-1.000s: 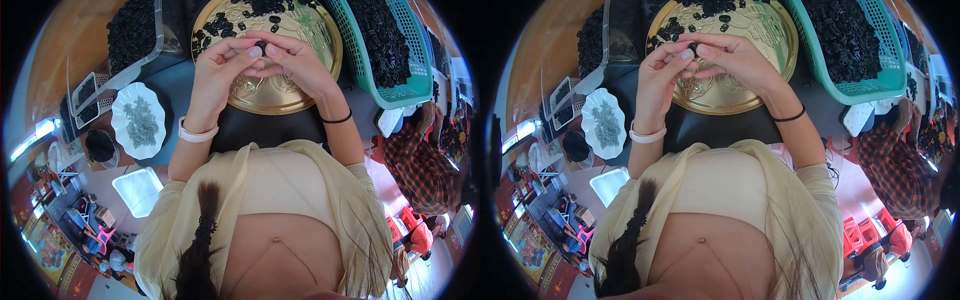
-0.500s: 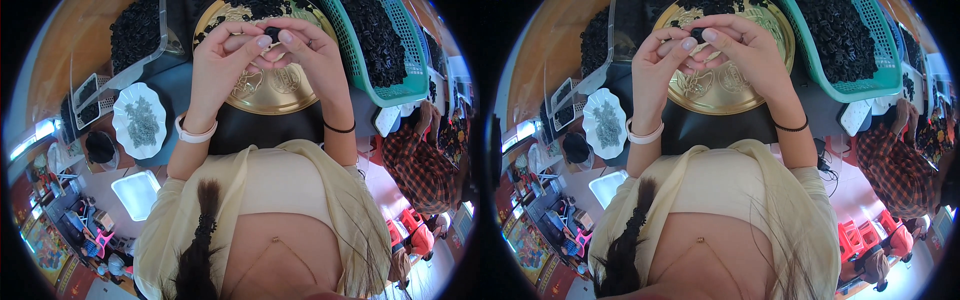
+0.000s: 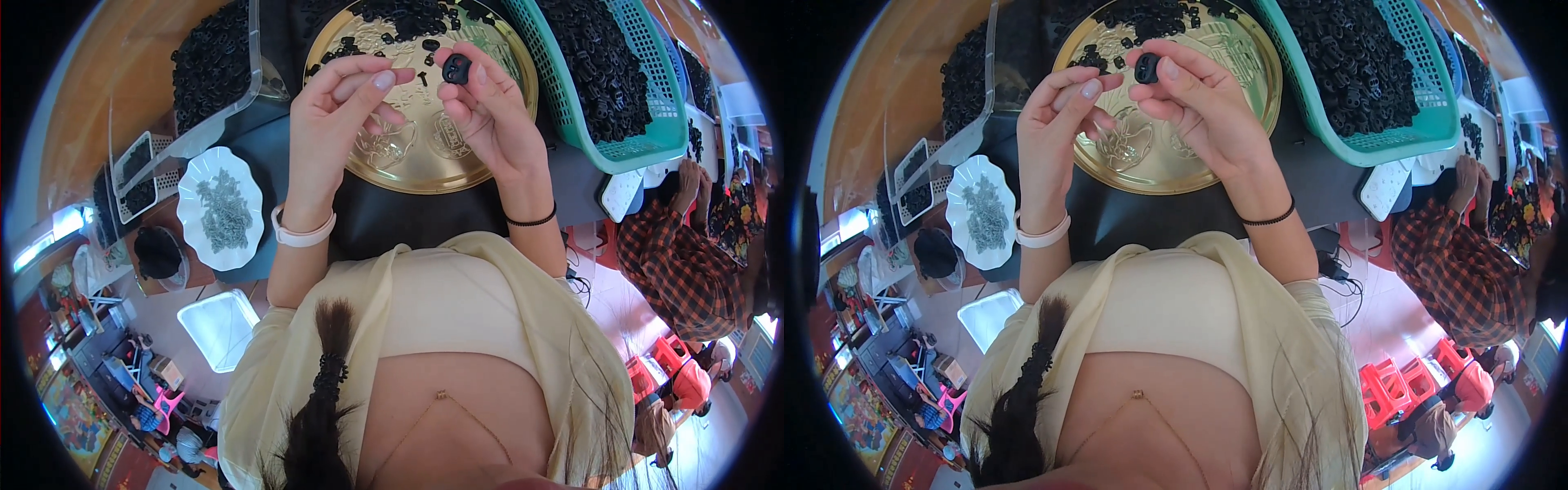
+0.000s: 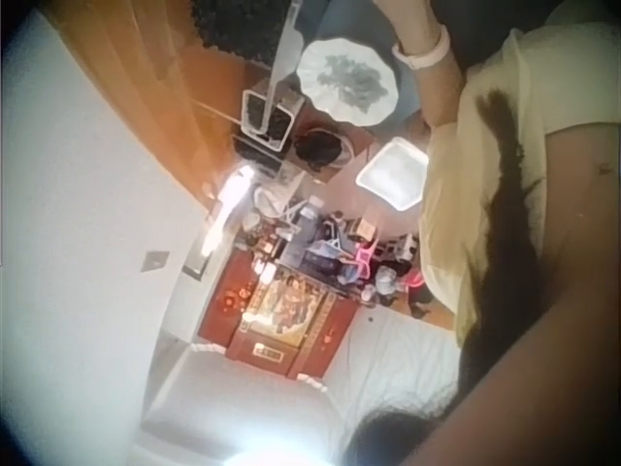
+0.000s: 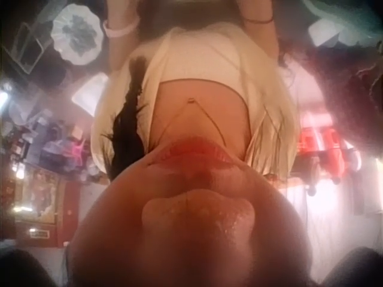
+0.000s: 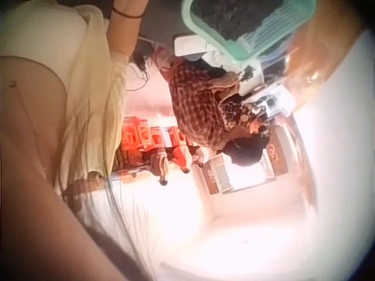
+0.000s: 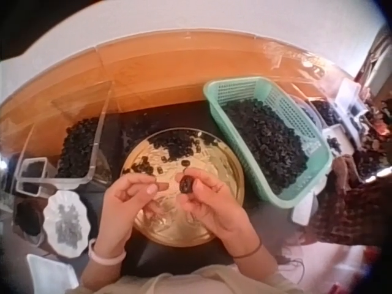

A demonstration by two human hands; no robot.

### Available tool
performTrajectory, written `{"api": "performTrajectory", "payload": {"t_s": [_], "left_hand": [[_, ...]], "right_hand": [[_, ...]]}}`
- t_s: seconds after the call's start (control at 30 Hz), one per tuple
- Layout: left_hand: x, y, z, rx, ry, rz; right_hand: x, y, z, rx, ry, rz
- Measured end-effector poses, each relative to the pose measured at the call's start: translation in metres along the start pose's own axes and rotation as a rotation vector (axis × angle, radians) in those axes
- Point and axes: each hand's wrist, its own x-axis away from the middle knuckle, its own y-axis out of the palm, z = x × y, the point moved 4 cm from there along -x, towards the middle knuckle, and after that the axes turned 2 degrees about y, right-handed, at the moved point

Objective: The person assembles small black parts on a gold tray by hand.

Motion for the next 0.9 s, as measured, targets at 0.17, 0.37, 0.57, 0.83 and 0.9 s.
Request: {"api": "performTrajectory", "payload": {"t_s": [0.17,0.37,0.57,0.83,0.9], "left_hand": [[0.003,-0.011,-0.004,-0.056,-0.033,0.066],[0.011,-0.04,-0.018,-0.729,-0.118,0.105],[0.014,-0.024,-0.02,-1.099,0.119,0.007],[0.014,-0.017,-0.034,-1.167,0.107,-0.018],[0.014,-0.017,-0.036,-1.172,0.118,-0.02]], "right_hand": [[0.003,0.001,-0.015,0.196,-0.176,0.109],[0.04,0.015,-0.124,1.224,-0.969,0.641],[0.037,0.006,-0.124,1.553,-0.798,0.691],[-0.006,-0.013,-0.005,1.771,-0.14,-0.024],[-0.005,-0.021,0.014,1.818,-0.104,-0.141]]}}
